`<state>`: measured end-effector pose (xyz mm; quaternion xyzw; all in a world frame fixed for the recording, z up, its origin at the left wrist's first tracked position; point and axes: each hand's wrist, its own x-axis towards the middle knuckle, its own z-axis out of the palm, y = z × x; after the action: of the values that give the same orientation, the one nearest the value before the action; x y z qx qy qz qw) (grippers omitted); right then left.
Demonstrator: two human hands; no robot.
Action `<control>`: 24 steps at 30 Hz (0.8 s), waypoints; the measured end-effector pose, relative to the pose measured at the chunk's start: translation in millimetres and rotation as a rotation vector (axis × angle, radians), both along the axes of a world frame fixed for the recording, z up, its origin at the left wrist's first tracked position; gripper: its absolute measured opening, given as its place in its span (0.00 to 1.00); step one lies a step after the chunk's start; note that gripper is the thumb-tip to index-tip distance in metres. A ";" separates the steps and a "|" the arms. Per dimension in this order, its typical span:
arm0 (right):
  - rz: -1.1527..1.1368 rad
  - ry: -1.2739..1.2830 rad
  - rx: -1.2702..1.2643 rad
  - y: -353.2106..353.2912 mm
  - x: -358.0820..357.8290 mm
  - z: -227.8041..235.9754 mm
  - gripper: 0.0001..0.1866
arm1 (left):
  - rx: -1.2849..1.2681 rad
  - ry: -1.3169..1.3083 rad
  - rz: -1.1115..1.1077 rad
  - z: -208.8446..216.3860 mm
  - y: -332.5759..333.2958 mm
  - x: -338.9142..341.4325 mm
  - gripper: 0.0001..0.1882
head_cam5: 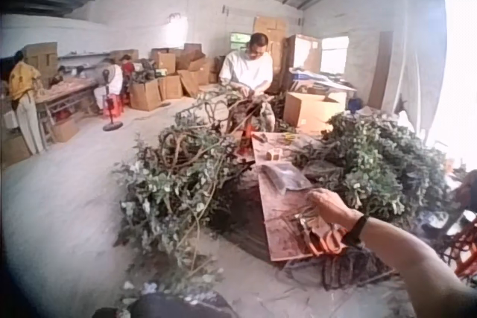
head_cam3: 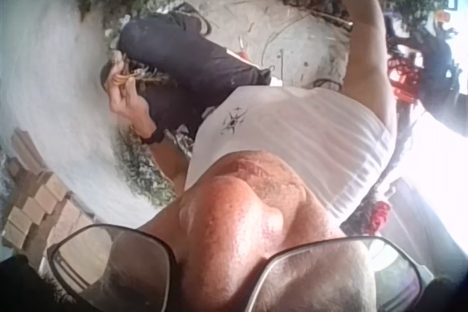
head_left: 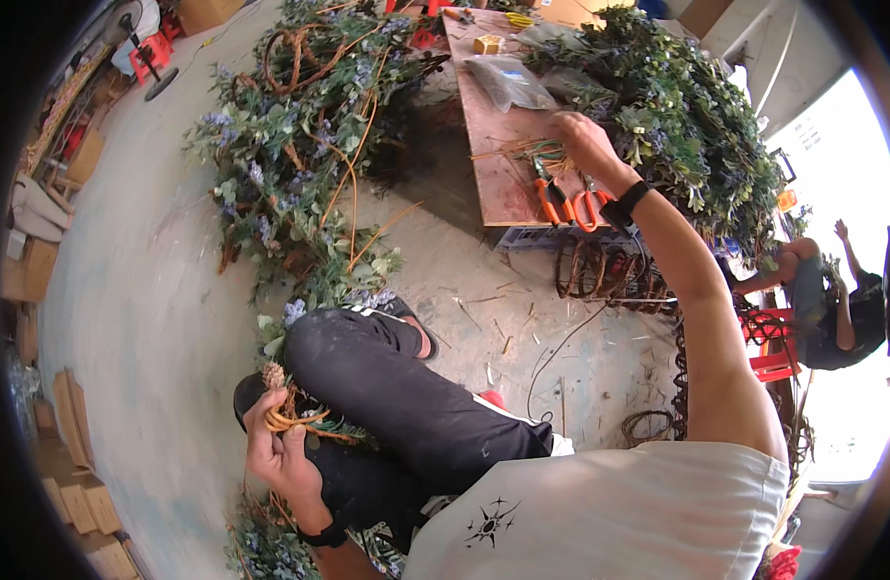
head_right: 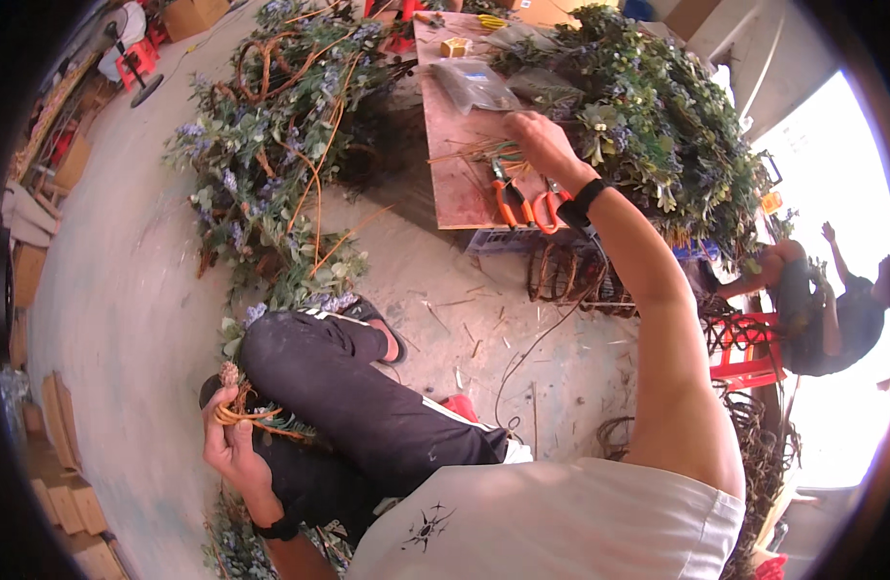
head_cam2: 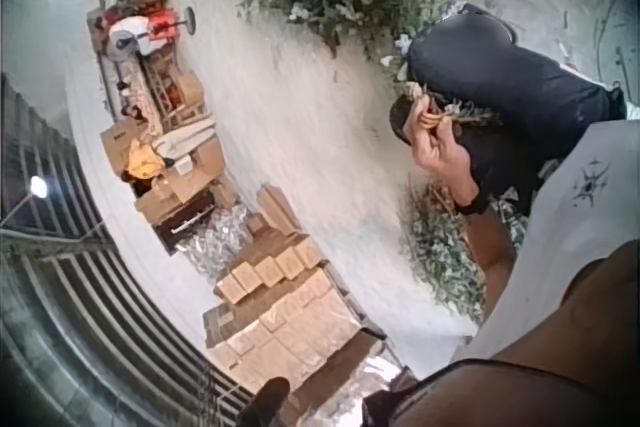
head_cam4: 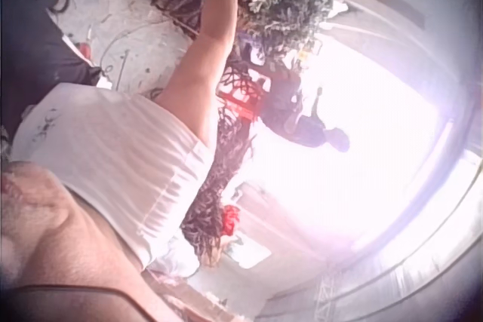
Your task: The recorder is assembling artificial floral wreaths and arrangements by attaching foliage and pinecones to a base and trimming excess wire.
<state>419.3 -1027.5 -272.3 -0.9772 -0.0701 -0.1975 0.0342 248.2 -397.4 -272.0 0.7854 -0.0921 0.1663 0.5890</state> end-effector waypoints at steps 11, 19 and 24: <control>0.338 -0.409 -0.002 79.3 14.9 164.9 0.37 | 0.022 0.013 0.015 -2.6 2.9 -1.5 0.23; 0.418 0.455 -0.595 120.8 21.9 49.1 0.06 | -0.014 -0.001 0.005 -3.0 1.4 3.3 0.20; 0.468 0.541 -0.800 112.4 27.6 -31.5 0.09 | -0.016 0.027 0.002 1.6 3.8 -0.5 0.21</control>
<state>446.9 -915.1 -303.7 -0.8880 -0.3446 0.1167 -0.2810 247.7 -393.7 -270.3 0.7831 -0.0820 0.1569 0.5962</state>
